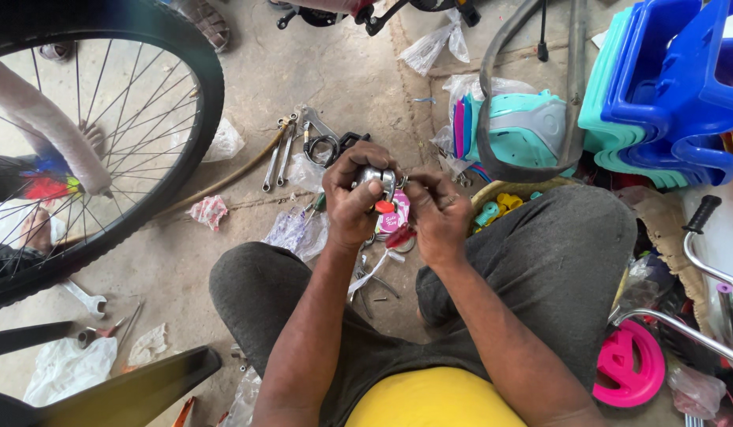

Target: The person assembles a bicycle by first attaching a bell to the handlebars using a screwdriver, then installing a pedal onto the crank arm using a wrench. The person works on the floor in a cluttered workshop environment.

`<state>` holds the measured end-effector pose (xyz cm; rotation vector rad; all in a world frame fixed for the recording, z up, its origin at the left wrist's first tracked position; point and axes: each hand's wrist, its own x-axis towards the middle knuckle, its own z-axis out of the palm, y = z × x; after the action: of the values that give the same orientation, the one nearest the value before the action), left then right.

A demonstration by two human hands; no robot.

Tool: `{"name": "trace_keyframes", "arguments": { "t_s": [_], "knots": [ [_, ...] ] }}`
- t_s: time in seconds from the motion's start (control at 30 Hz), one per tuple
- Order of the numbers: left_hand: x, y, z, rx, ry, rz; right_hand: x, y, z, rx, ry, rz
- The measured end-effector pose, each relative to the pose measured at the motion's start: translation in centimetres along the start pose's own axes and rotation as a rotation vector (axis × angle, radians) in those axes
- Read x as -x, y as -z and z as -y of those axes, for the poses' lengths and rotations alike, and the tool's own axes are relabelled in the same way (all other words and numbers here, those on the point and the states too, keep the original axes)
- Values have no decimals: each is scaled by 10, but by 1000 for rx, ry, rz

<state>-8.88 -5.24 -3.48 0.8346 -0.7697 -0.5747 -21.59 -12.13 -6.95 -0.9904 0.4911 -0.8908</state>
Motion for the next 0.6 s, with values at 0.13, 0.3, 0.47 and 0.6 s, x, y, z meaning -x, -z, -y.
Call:
{"name": "trace_keyframes", "arguments": {
  "t_s": [0.13, 0.3, 0.47, 0.6],
  "knots": [
    [0, -1, -1, -4, -11, -7, 0, 1, 5, -79, 52, 73],
    [1, -2, -5, -101, -49, -13, 1, 3, 1, -75, -27, 7],
    [4, -6, -15, -203, -47, -1, 3, 5, -6, -81, -48, 23],
    [4, -9, -23, -248, -68, 25, 3, 7, -4, -75, -21, 46]
  ]
}}
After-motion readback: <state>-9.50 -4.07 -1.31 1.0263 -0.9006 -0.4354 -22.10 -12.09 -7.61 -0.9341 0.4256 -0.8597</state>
